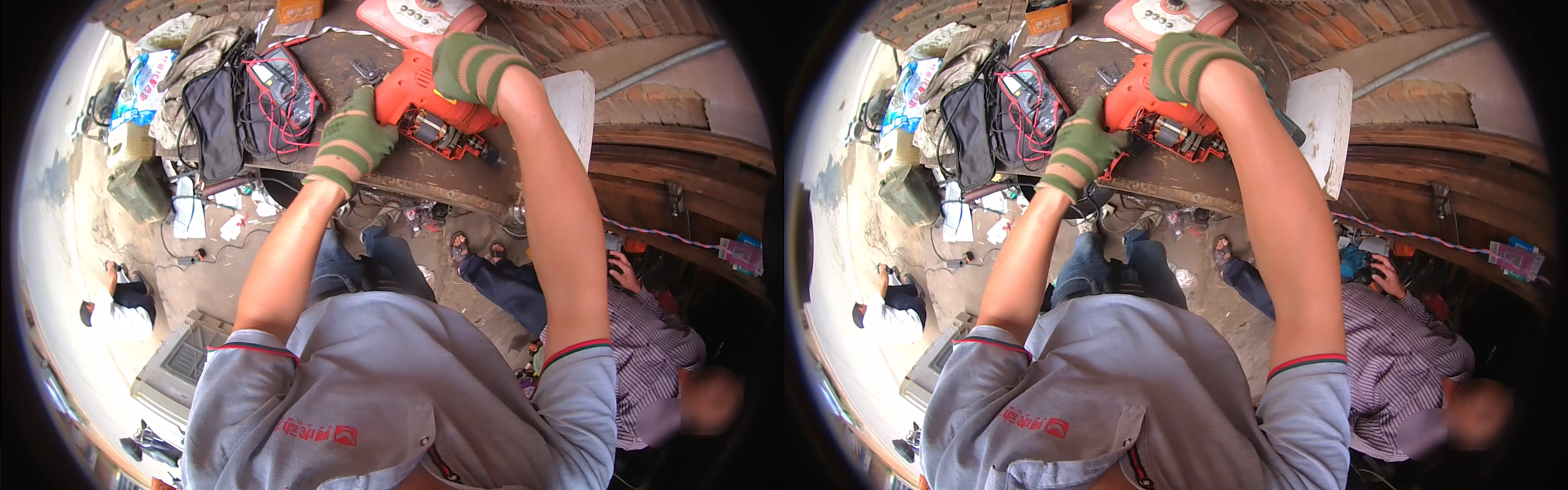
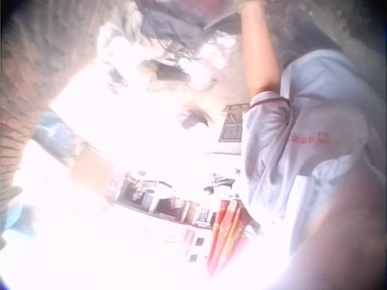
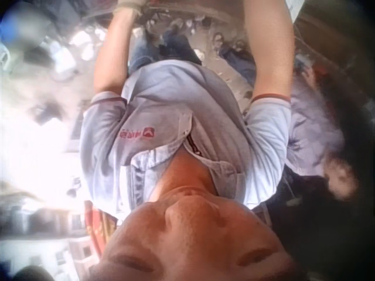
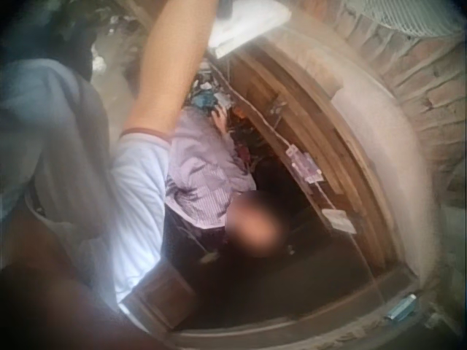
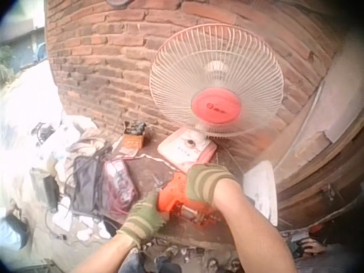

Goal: The person disassembles a red cordless drill on a cluttered workbench, removes the housing to expose the motor and internal components, and manipulates the internal parts with gloved hands. The person then removes gloves and continues handling the exposed motor assembly.

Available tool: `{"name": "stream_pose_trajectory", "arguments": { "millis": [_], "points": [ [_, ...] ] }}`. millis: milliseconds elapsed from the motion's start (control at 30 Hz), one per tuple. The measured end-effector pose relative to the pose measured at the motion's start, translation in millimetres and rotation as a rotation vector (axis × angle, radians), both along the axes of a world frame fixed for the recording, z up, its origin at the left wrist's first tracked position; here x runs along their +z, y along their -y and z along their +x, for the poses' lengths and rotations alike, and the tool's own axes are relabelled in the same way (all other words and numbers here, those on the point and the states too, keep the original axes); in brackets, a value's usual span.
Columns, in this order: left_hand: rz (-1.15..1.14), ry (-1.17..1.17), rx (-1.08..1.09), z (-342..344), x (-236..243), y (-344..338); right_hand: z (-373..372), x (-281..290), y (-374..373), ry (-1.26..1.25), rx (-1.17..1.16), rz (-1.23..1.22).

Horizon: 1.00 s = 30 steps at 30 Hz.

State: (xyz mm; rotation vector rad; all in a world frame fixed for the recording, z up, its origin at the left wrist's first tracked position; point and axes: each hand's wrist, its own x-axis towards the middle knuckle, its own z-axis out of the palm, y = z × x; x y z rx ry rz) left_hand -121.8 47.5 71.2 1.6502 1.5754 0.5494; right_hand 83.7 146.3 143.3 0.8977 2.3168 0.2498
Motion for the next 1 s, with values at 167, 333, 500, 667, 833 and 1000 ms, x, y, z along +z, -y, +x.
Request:
{"name": "stream_pose_trajectory", "arguments": {
  "millis": [167,333,500,667,833,1000],
  "points": [
    [0.126,0.041,0.03,-16.2,6.4,-10.8,-13.3,4.6,-21.2,-0.272,-0.214,-0.021],
    [0.23,-0.172,-0.027,-21.9,16.5,-13.8,-19.0,16.6,-32.7,-0.336,-0.278,0.002],
    [0.169,-0.171,-0.042,-33.5,35.9,-21.4,-44.1,27.4,-8.7,-0.391,-0.305,0.119],
    [0.26,-0.177,-0.112,-41.3,43.1,-18.1,-29.5,108.0,13.0,-0.517,-0.402,-0.29],
    [0.256,-0.187,-0.159,-43.6,49.1,-26.2,-38.4,90.3,47.1,-0.493,-0.397,0.203],
    [0.13,-0.268,-0.271,-32.0,27.3,-42.5,-71.6,144.9,84.6,-0.166,-0.453,0.337]
  ]
}}
